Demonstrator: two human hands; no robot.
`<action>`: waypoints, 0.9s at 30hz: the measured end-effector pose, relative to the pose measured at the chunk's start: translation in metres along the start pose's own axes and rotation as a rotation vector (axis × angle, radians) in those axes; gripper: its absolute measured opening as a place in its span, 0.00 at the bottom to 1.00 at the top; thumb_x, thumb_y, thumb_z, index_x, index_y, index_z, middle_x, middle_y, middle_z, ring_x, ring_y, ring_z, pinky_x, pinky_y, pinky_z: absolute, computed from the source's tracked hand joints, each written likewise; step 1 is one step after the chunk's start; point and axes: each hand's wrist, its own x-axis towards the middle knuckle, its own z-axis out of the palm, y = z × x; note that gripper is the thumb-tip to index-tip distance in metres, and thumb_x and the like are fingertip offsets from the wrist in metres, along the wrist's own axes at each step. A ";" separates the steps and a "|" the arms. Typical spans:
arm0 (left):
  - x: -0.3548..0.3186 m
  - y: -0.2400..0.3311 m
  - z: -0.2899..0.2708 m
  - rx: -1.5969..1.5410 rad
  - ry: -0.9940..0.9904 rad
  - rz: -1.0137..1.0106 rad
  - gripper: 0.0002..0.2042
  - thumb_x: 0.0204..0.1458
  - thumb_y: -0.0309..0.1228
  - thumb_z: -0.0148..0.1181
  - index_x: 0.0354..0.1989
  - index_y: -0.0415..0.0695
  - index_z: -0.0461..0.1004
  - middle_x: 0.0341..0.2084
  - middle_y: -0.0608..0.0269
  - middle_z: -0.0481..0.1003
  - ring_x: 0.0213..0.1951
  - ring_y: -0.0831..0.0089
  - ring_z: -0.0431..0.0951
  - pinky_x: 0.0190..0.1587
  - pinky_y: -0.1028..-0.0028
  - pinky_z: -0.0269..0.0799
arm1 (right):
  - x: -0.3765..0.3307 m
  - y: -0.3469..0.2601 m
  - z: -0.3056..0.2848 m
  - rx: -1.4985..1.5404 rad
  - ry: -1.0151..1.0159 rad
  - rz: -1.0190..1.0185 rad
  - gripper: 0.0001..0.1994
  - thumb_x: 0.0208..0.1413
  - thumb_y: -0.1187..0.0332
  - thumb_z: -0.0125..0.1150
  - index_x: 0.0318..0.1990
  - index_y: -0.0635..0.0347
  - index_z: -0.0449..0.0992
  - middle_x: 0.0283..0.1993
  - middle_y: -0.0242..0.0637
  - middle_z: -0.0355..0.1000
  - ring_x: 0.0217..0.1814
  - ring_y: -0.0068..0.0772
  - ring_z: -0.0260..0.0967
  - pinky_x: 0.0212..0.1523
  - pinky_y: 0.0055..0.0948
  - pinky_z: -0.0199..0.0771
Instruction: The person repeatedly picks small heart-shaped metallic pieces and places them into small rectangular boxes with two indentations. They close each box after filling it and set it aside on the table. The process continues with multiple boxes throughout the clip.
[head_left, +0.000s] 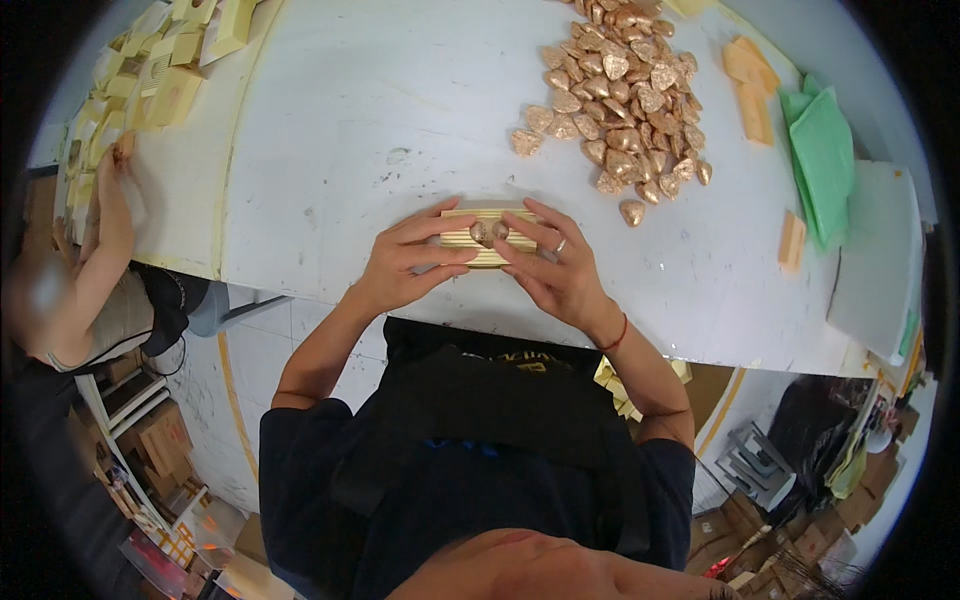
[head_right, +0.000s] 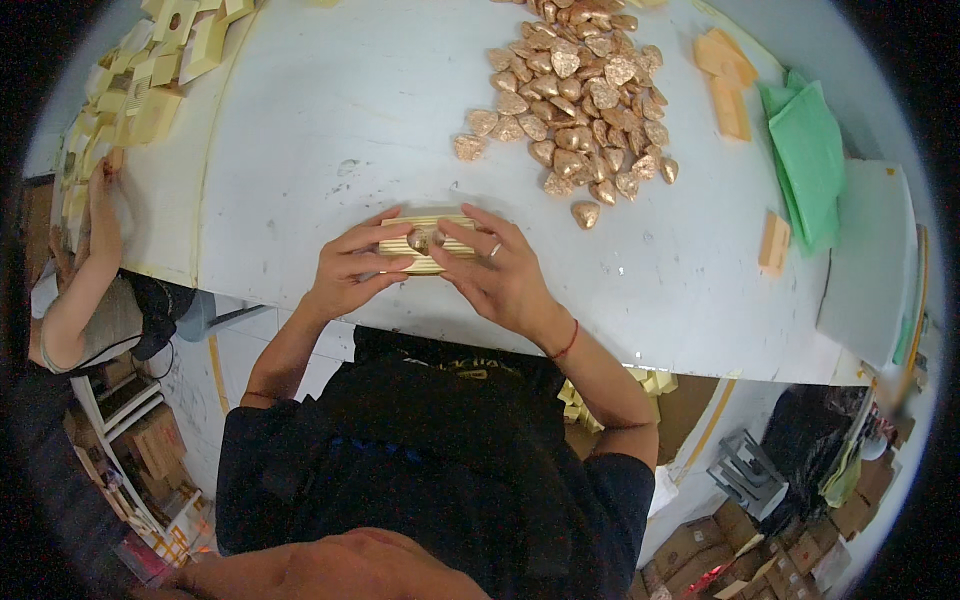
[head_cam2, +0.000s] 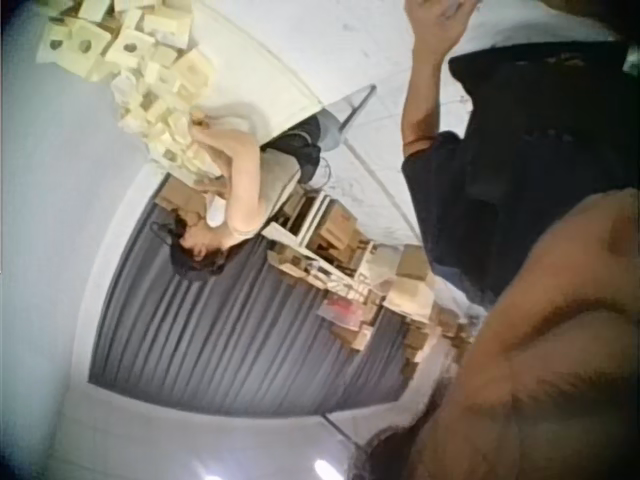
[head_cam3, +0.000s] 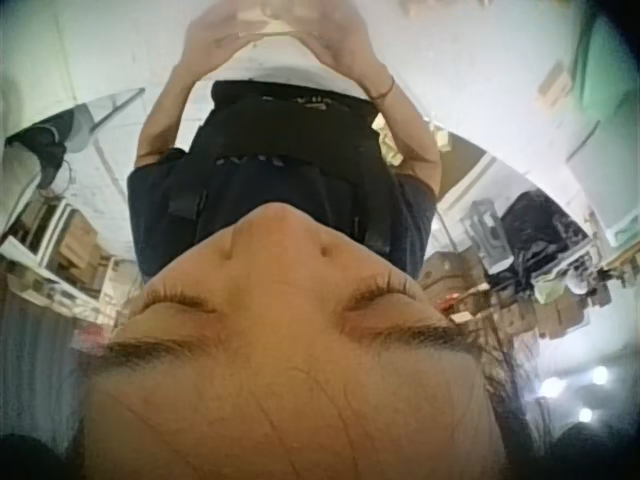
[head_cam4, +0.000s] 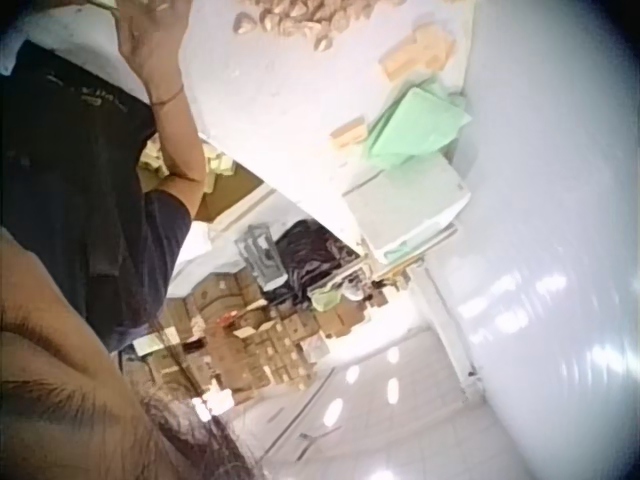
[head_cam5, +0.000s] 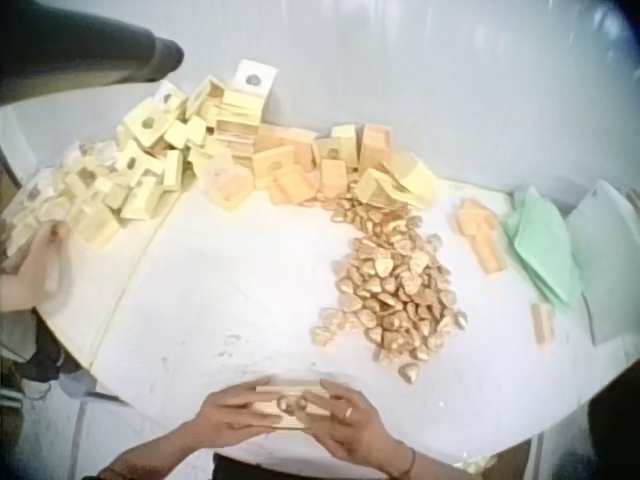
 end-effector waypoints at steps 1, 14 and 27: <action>-0.001 0.000 0.001 0.062 0.024 0.031 0.14 0.47 0.23 0.70 0.43 0.54 0.85 0.58 0.63 0.74 0.64 0.54 0.69 0.59 0.64 0.75 | -0.003 0.001 -0.002 -0.024 -0.018 -0.032 0.20 0.46 0.71 0.73 0.51 0.50 0.82 0.63 0.31 0.71 0.67 0.45 0.64 0.59 0.41 0.71; 0.001 0.000 0.006 0.345 0.019 0.314 0.05 0.47 0.26 0.71 0.25 0.46 0.79 0.46 0.68 0.81 0.60 0.53 0.74 0.48 0.68 0.83 | 0.015 -0.008 -0.005 -0.066 -0.161 -0.072 0.36 0.46 0.64 0.73 0.66 0.49 0.68 0.68 0.38 0.64 0.66 0.42 0.63 0.58 0.43 0.66; 0.054 0.014 0.048 0.259 -0.098 0.418 0.06 0.44 0.23 0.71 0.27 0.48 0.80 0.41 0.64 0.78 0.53 0.53 0.80 0.39 0.67 0.81 | -0.027 -0.018 -0.027 -0.498 -0.125 0.158 0.40 0.48 0.59 0.70 0.71 0.43 0.60 0.74 0.45 0.54 0.62 0.43 0.62 0.57 0.45 0.62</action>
